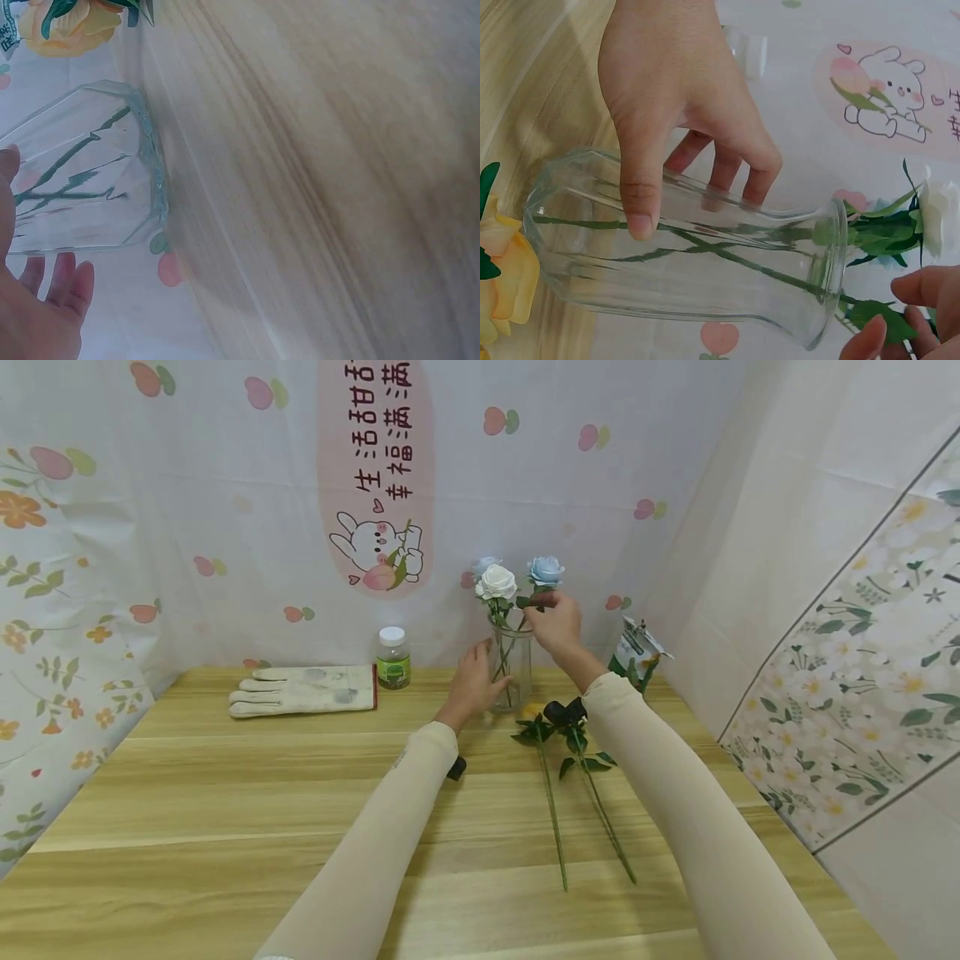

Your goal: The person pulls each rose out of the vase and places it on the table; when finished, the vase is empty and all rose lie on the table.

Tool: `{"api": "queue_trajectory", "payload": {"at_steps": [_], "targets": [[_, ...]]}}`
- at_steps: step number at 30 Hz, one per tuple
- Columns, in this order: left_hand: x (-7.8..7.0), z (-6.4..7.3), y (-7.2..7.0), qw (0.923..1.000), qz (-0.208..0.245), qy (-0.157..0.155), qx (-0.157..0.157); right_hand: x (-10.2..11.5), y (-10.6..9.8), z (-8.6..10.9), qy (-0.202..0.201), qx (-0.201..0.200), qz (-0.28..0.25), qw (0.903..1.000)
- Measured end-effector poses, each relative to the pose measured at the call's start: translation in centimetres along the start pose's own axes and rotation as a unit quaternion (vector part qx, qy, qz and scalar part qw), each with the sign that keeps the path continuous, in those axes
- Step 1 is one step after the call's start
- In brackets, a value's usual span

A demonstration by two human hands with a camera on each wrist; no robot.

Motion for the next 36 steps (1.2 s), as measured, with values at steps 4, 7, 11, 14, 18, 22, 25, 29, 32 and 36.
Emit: {"api": "queue_trajectory", "payload": {"at_steps": [4, 7, 11, 14, 18, 22, 25, 29, 32, 36], "targets": [[0.1, -0.1, 0.1, 1.0, -0.001, 0.0, -0.001, 0.0, -0.2, 0.1, -0.014, -0.035, -0.019, 0.9991], [0.1, -0.2, 0.2, 1.0, -0.004, 0.002, -0.002, -0.2, -0.3, 0.2, -0.027, -0.058, -0.026, 0.9976], [0.0, -0.2, 0.2, 1.0, -0.008, 0.003, -0.001, -0.4, -0.2, 0.3, -0.046, -0.072, -0.027, 0.996], [0.0, -0.2, 0.2, 0.9999, -0.012, 0.003, 0.0, -0.6, 0.1, 0.5, -0.057, -0.074, -0.024, 0.9953], [0.0, -0.2, 0.3, 0.9999, -0.011, 0.002, 0.0, -0.8, 0.4, 0.6, -0.066, -0.072, -0.021, 0.995], [0.1, -0.2, 0.3, 0.9999, -0.014, -0.002, 0.003, -0.8, 0.6, 0.9, -0.072, -0.073, -0.021, 0.9946], [0.1, -0.1, 0.3, 0.9999, -0.016, -0.003, 0.005, -0.6, 0.5, 1.2, -0.077, -0.078, -0.031, 0.9935], [0.1, -0.1, 0.3, 0.9999, -0.014, -0.005, 0.005, -0.5, 0.4, 1.5, -0.079, -0.078, -0.046, 0.9927], [0.2, -0.1, 0.2, 0.9999, -0.014, -0.006, 0.003, -0.6, 0.4, 1.6, -0.082, -0.071, -0.055, 0.9925], [0.2, -0.1, 0.2, 0.9998, -0.017, -0.008, 0.001, -0.9, 0.4, 1.8, -0.093, -0.07, -0.069, 0.9908]]}}
Point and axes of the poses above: each hand's wrist, its own z-axis away from the middle knuckle, its own y-axis out of the palm, x = y × z, the point moved 3 cm from there along -z, towards the middle knuckle, and after that the axes turned 3 degrees about -x, right-handed, at the moved point
